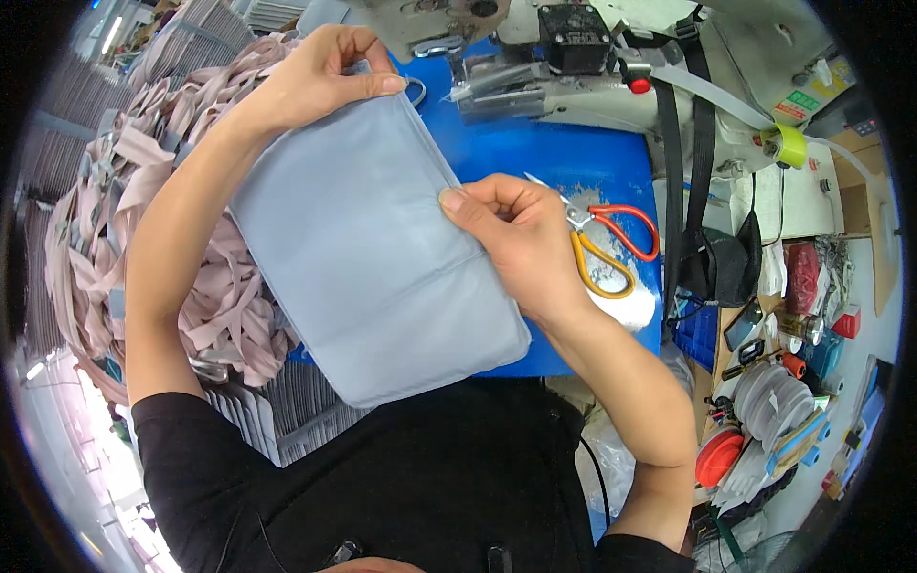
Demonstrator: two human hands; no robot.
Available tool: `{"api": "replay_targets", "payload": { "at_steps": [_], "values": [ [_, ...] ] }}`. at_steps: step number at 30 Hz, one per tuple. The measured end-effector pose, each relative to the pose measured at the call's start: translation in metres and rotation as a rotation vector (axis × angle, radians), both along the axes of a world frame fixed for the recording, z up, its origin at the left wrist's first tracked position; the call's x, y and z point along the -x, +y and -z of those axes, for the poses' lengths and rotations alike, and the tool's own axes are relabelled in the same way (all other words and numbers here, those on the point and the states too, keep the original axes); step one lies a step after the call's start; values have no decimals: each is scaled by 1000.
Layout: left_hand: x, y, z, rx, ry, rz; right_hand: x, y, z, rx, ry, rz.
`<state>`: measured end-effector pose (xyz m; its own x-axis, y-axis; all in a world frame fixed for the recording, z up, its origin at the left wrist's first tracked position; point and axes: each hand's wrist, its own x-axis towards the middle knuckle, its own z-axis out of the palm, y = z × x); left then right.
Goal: The person operates an industrial sewing machine to stitch light blue mesh pouches. They guide the fabric under the needle, trim excess thread with scissors, and inspect the seams and edges of the pouches. The person handles multiple pouches, turning them over and checking the construction before placing them aside.
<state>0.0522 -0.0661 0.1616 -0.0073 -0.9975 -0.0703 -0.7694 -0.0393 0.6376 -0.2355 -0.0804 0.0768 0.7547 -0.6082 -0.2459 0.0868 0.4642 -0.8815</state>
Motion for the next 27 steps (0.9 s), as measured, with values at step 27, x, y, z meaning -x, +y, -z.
{"api": "replay_targets", "payload": {
  "at_steps": [27],
  "values": [
    [-1,-86,7,99,-60,77,-41,-31,11,-135,-47,243]
  ]
}}
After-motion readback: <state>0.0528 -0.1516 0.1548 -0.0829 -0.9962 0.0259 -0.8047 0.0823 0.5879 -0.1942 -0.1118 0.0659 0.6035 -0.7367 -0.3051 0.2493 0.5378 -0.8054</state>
